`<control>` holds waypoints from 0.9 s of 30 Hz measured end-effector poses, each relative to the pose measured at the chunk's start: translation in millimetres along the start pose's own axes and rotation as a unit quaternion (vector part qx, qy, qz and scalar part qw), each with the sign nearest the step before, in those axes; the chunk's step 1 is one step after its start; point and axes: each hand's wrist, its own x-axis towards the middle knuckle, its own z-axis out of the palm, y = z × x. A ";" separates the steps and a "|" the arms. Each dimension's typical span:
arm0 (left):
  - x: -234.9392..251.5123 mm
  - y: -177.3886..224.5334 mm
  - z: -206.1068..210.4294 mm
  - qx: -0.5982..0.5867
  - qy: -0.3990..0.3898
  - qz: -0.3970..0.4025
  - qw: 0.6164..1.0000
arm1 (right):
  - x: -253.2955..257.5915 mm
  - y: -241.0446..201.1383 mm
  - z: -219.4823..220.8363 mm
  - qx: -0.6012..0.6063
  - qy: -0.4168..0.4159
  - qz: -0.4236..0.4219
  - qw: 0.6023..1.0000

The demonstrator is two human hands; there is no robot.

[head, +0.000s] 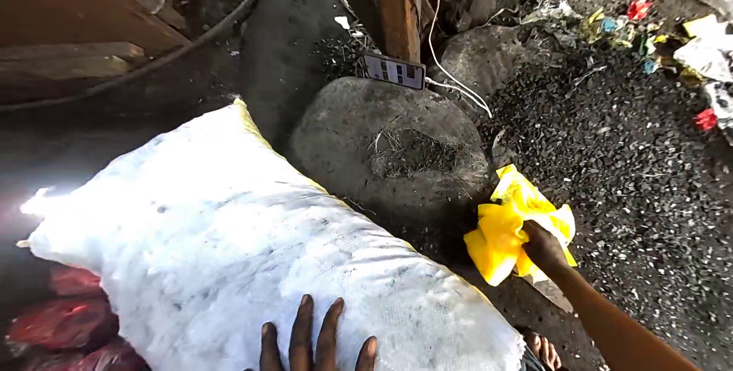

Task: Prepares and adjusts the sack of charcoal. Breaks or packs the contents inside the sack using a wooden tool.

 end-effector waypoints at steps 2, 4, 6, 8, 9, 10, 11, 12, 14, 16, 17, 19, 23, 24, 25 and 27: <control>-0.4 2.1 -1.4 -0.010 -0.003 -0.006 1.000 | -13.6 -3.8 -29.0 0.012 0.028 0.005 1.000; -0.6 3.8 -0.4 -0.015 0.004 -0.008 1.000 | -29.6 -8.8 -56.2 0.026 0.078 -0.008 0.997; -1.4 4.8 1.0 -0.016 0.015 -0.017 1.000 | -41.7 -15.2 -78.0 0.025 0.131 -0.053 0.990; -2.1 5.8 1.2 -0.019 0.016 -0.027 0.999 | -47.8 -31.5 -100.0 -0.002 0.182 -0.129 0.975; -2.3 6.2 1.7 -0.018 0.016 -0.031 0.999 | -47.1 -42.1 -111.2 -0.024 0.201 -0.163 0.966; -2.4 6.6 2.5 -0.014 0.019 -0.033 0.999 | -44.2 -54.3 -122.0 -0.045 0.214 -0.190 0.957; -2.7 6.9 3.6 -0.010 0.023 -0.033 0.999 | -38.7 -66.1 -131.7 -0.065 0.221 -0.213 0.949; -3.2 7.0 4.3 -0.010 0.022 -0.034 0.999 | -30.9 -77.2 -139.7 -0.079 0.228 -0.235 0.941; -3.7 7.2 4.2 -0.012 0.015 -0.036 0.999 | -9.5 -96.7 -149.6 -0.098 0.236 -0.279 0.926; -2.3 7.4 2.4 -0.016 0.011 -0.037 0.999 | 14.8 -114.6 -150.5 -0.117 0.219 -0.294 0.923; -2.0 7.4 2.3 -0.016 0.012 -0.037 0.999 | 26.3 -121.5 -147.8 -0.135 0.190 -0.279 0.932; -3.4 7.4 4.1 -0.010 0.020 -0.032 0.999 | 43.3 -126.3 -135.2 -0.179 0.087 -0.208 0.958; -4.2 6.8 5.5 -0.001 0.028 -0.029 0.999 | 36.3 -99.6 -85.3 -0.098 0.023 -0.116 0.988; -4.5 6.2 5.3 0.001 0.028 -0.027 0.999 | 28.4 -82.9 -68.6 -0.063 0.039 -0.110 0.991; -4.5 5.3 4.7 0.003 0.025 -0.024 0.999 | 19.2 -62.7 -51.9 -0.040 0.049 -0.099 0.993; -3.8 3.5 3.8 0.009 0.019 -0.017 1.000 | -3.6 -19.7 -24.2 -0.026 0.031 -0.050 0.998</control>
